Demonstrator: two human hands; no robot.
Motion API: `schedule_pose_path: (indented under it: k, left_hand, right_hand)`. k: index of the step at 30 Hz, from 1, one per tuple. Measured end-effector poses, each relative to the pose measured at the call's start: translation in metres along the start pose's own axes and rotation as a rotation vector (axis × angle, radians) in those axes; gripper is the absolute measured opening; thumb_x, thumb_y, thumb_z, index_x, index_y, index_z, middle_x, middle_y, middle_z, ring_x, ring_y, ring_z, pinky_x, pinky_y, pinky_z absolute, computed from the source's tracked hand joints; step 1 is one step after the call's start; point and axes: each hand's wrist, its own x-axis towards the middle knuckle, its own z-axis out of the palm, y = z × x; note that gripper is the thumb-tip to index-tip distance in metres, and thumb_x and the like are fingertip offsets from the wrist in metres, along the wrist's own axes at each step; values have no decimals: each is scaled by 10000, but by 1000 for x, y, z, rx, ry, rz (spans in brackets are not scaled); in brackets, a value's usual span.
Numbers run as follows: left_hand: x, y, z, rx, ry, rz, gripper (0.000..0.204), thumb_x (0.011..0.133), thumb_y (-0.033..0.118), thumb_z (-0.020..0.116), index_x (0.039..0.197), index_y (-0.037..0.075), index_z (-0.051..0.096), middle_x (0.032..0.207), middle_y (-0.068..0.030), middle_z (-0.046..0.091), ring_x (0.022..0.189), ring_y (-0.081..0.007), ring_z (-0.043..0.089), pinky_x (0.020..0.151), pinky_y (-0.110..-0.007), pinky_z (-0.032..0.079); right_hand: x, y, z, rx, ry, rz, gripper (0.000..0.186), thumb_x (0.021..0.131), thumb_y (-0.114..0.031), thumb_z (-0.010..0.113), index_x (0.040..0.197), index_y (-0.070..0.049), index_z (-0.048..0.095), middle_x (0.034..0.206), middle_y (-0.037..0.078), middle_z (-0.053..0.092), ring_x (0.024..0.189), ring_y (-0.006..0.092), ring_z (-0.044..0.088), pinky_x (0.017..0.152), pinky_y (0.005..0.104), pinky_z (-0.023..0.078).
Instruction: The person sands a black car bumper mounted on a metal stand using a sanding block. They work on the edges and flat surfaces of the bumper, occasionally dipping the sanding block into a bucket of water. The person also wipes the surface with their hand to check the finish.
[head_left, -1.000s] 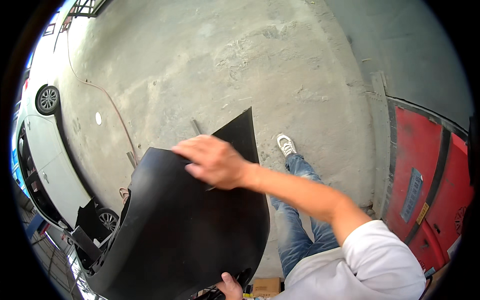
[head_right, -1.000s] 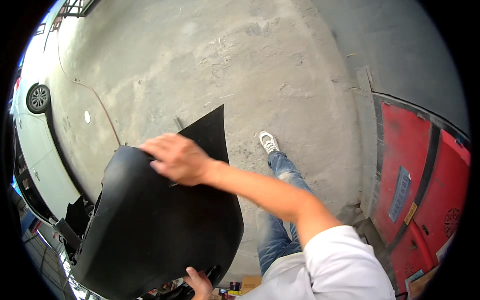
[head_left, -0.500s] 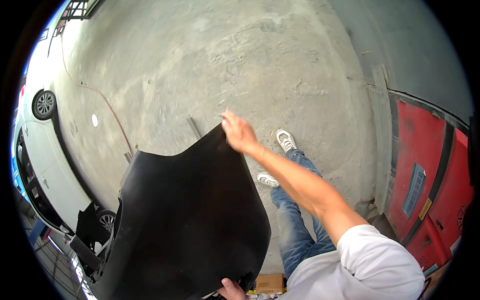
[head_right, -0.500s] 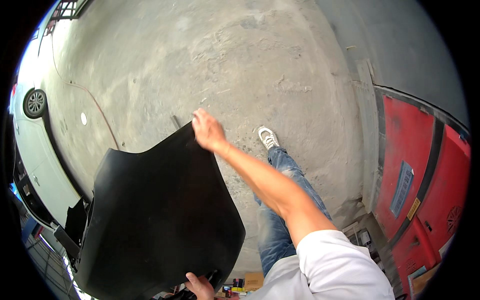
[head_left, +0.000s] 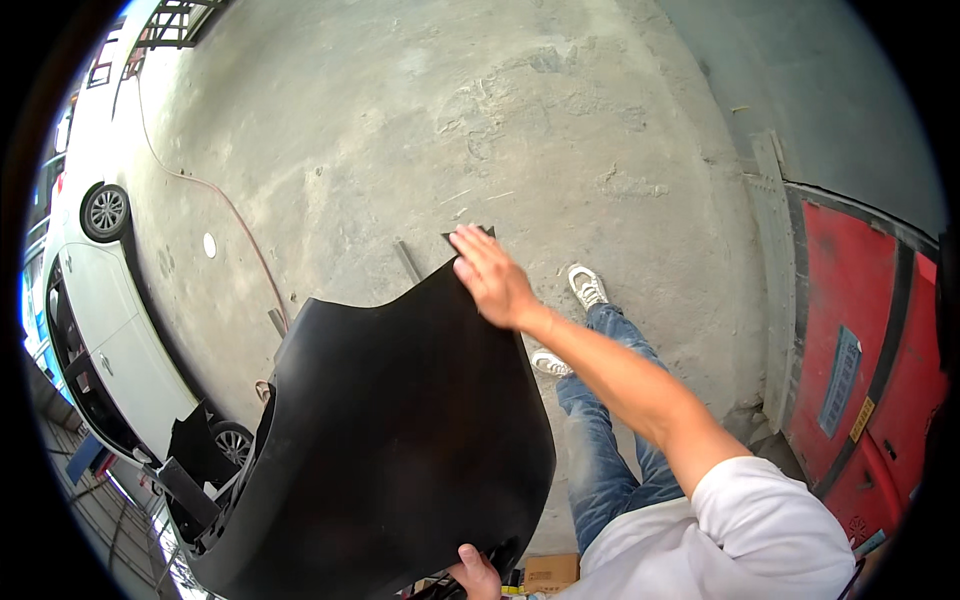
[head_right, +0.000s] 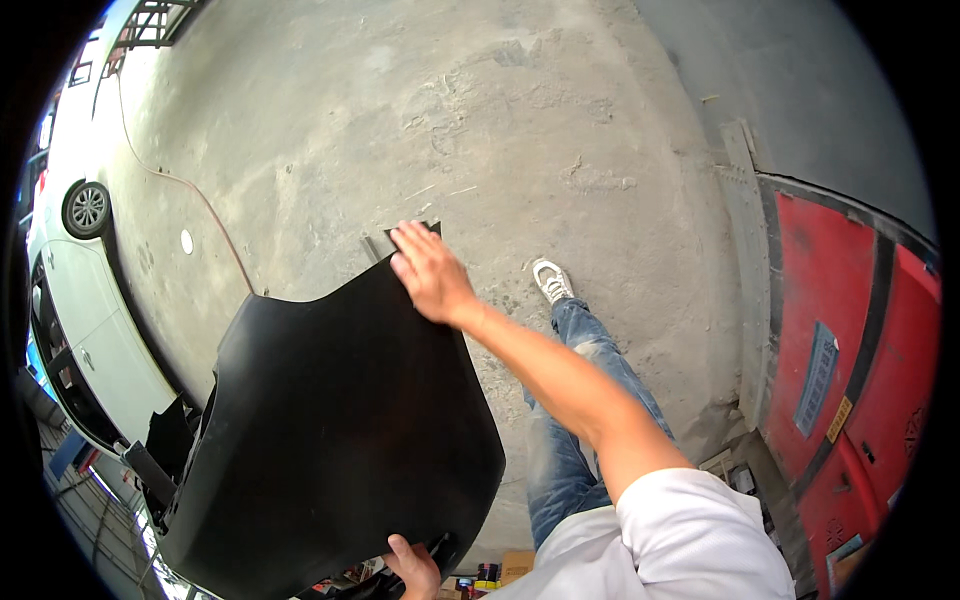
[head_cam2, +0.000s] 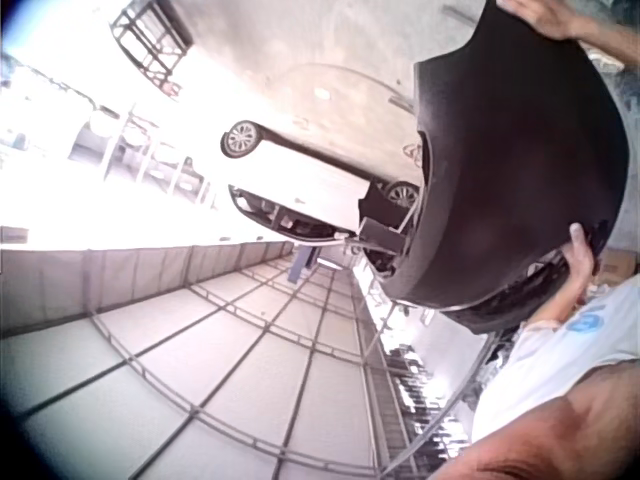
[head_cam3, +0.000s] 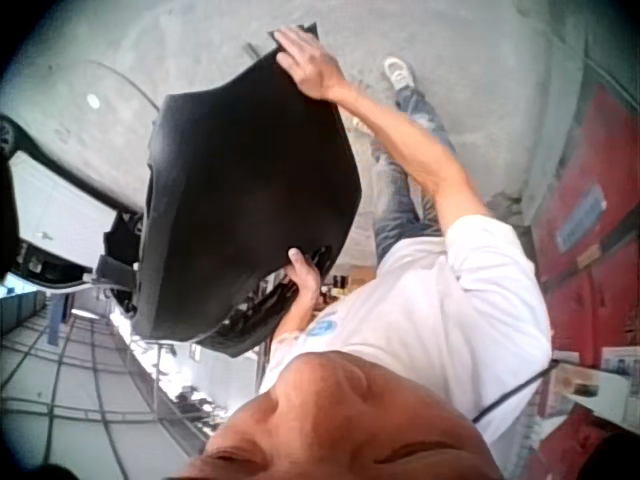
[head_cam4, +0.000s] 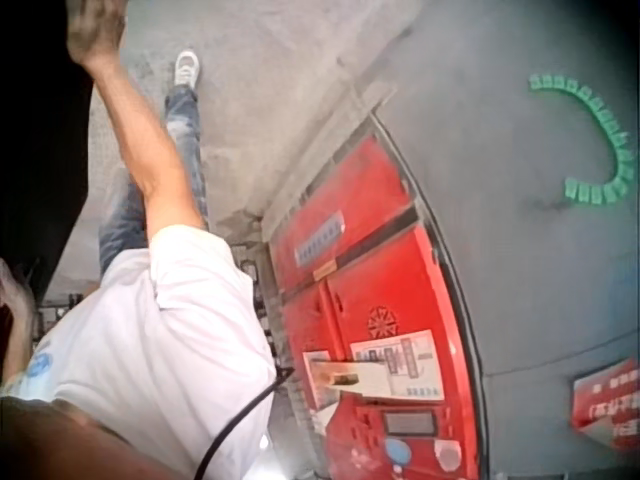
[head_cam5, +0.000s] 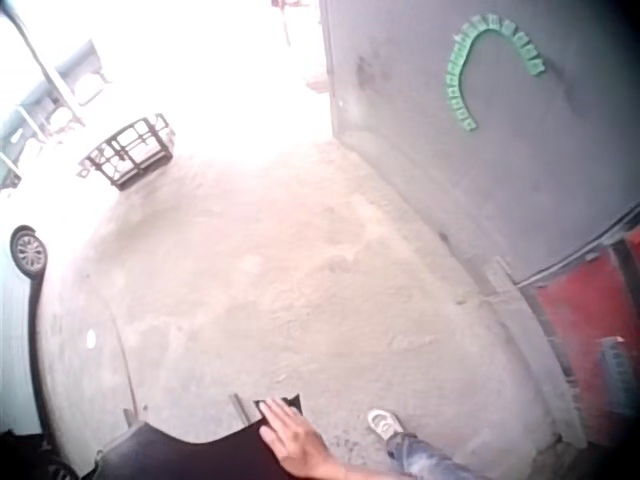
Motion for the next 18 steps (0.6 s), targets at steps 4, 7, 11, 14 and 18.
schedule_pose_path:
  k: [4,7,11,14,18]
  left_hand:
    - [-3,26,28,12,-40,26,861,998,534,635,1538,-30,273,1542,-173,407,1373,-296,467,1150,-419,376]
    - [-7,32,33,13,-40,-35,832,1003,509,641,1526,-33,287,1525,-161,422,1369,-286,469,1145,-407,380]
    - [-9,27,31,79,-23,-37,835,994,517,649,1506,-51,315,1515,-167,434,1366,-284,470,1153,-415,366]
    - [-3,25,31,93,-70,-14,849,986,526,656,1496,-68,327,1518,-178,435,1371,-295,464,1166,-424,349]
    - [-15,13,41,-51,30,40,843,979,515,674,1531,-3,303,1544,-151,419,1392,-294,465,1158,-436,396]
  right_hand:
    - [23,10,-37,-50,171,38,390,1064,-287,468,1291,-69,699,1368,139,650,1294,325,556,1125,448,415]
    - [20,3,-72,29,335,138,355,1074,-249,463,1260,-104,728,1164,119,706,1170,284,587,1026,416,449]
    - [-2,-23,-118,962,263,552,321,1069,-216,492,1208,-6,691,1049,67,729,951,163,688,874,304,547]
    - [-13,-48,-145,1265,84,691,182,992,-109,607,1124,1,669,1009,65,731,909,146,715,845,289,592]
    - [-9,-75,-153,1191,-201,752,253,885,22,710,1132,-6,668,1012,78,734,908,157,718,869,317,608]
